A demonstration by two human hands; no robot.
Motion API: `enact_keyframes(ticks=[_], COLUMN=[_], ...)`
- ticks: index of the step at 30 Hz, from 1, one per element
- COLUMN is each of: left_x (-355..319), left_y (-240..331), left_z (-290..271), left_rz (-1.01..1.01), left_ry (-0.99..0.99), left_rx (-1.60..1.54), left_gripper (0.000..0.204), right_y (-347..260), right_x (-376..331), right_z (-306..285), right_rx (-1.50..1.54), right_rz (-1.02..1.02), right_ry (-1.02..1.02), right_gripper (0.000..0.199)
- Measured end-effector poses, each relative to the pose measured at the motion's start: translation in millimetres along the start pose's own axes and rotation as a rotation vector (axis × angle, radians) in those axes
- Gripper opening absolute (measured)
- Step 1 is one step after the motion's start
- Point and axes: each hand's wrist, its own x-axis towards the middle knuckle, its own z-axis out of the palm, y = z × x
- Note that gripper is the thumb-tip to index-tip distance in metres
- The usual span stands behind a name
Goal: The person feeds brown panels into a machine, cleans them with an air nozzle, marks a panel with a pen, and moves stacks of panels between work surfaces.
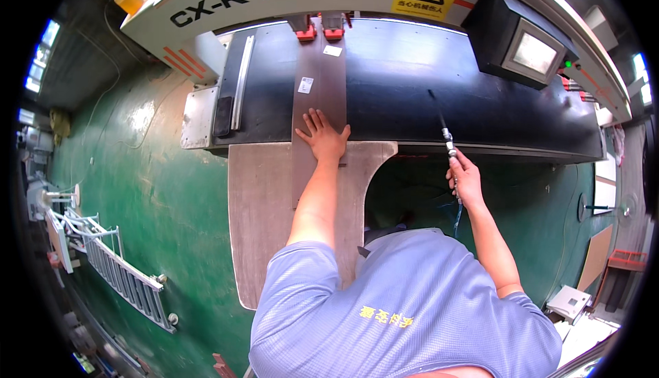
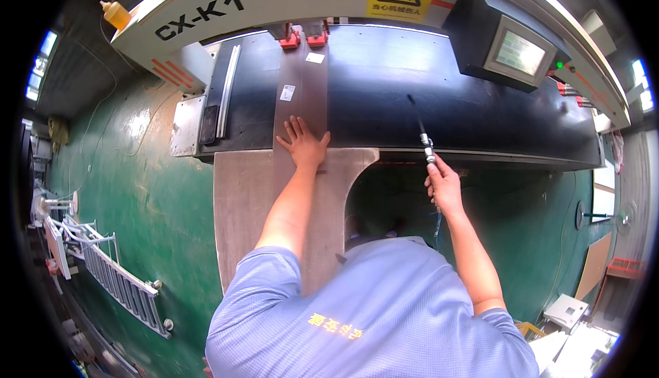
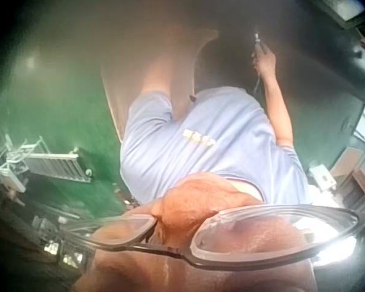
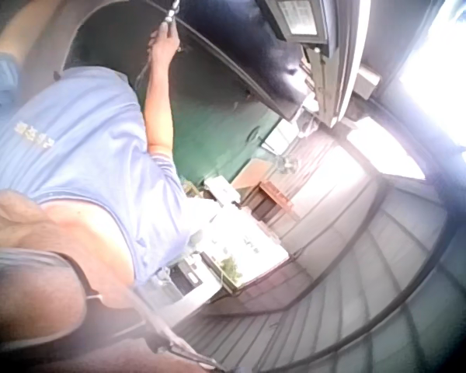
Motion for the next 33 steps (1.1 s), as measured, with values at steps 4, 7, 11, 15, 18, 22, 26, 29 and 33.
enact_keyframes(ticks=[4,7,11,15,18,22,26,29,33], left_x=[0.0,-0.6,1.4,2.6,2.4,0.2,-1.2,-1.0,-1.3], left_y=[-0.8,-1.5,-1.9,-0.5,-0.4,-0.6,-2.9,-4.3,-3.7], left_z=[0.4,1.3,8.7,9.6,10.8,11.1,11.9,13.2,11.9], left_rz=[-0.020,-0.028,-0.013,-0.004,-0.006,0.001,0.024,0.019,0.019], left_ry=[-0.002,-0.010,0.025,0.025,0.028,0.049,0.080,0.088,0.075], left_rx=[0.015,0.018,0.033,0.035,0.046,0.033,-0.011,-0.019,-0.028], left_gripper=[0.109,0.109,0.109,0.108,0.107,0.107,0.106,0.106,0.107], right_y=[-1.3,-20.6,5.7,29.7,36.2,39.3,38.1,30.1,50.9], right_x=[-17.9,-44.8,-61.3,-71.2,-77.5,-82.4,-84.1,-86.2,-85.3], right_z=[-40.6,-48.3,-37.8,-11.6,-3.2,-1.9,-4.8,-9.7,-9.8], right_rx=[-0.228,-0.426,-0.153,0.094,0.091,0.063,0.007,-0.112,-0.187], right_rz=[0.131,0.291,0.220,0.125,0.101,0.102,0.156,0.224,0.135], right_ry=[-0.373,-0.677,-0.596,-0.388,-0.406,-0.393,-0.394,-0.508,-0.692], right_gripper=[0.047,0.043,0.046,0.046,0.046,0.046,0.046,0.045,0.048])
